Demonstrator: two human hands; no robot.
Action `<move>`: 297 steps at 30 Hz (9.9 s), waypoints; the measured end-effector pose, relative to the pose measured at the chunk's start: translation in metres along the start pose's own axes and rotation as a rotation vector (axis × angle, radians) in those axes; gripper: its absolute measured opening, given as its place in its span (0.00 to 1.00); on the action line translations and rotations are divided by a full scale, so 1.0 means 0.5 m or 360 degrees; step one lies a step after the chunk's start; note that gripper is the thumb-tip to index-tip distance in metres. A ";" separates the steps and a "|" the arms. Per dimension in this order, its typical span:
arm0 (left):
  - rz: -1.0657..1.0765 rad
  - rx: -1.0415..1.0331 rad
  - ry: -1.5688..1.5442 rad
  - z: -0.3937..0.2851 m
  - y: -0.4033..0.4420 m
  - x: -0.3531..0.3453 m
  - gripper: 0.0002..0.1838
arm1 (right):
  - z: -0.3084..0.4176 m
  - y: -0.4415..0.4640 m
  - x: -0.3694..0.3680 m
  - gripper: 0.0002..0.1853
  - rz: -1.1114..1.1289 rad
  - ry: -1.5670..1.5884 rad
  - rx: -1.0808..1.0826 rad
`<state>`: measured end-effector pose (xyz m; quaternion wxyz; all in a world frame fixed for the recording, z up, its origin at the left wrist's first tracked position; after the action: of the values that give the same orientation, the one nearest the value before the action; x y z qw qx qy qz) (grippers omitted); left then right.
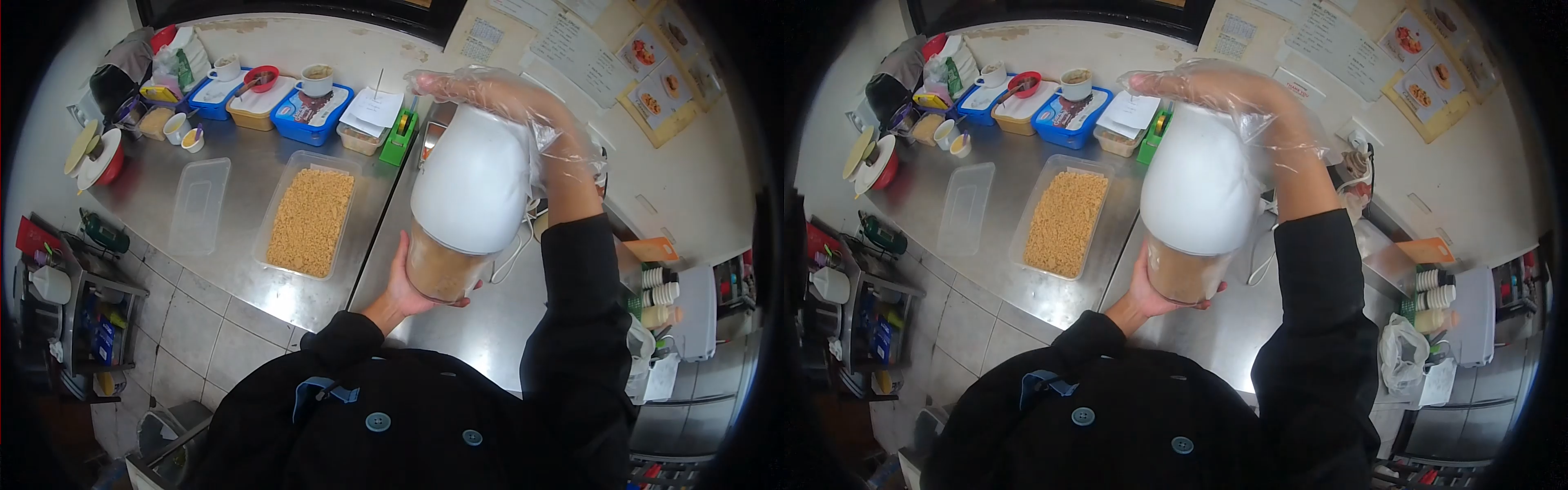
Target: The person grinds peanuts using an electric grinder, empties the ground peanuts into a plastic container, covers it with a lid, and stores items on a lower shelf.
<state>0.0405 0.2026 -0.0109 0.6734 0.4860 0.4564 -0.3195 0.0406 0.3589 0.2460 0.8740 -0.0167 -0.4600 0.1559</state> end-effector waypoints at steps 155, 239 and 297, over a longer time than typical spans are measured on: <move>0.0062 0.0064 0.0250 -0.011 0.006 -0.046 0.54 | 0.017 -0.038 0.043 0.52 -0.0109 -0.0271 0.0096; -0.1157 -0.0182 0.1345 -0.175 -0.052 0.232 0.33 | -0.295 -0.180 -0.003 0.37 -0.0488 0.0099 -0.0421; -0.0359 -0.0099 0.3945 -0.168 0.102 -0.221 0.06 | -0.529 -0.619 -0.224 0.51 -0.2068 0.0370 -0.0672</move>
<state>0.0178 0.2970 0.1005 -0.2308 0.4019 0.8305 0.3090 0.2751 0.0627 0.0573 0.8118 0.0760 -0.3005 -0.4949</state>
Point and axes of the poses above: each hand's wrist, its own y-axis towards the middle knuckle, its own x-axis out of the back of the hand, z = x × y, the point moved 10 cm from there along y, towards the middle knuckle, and after that the axes turned 11 degrees about z, right-handed, at the moved point
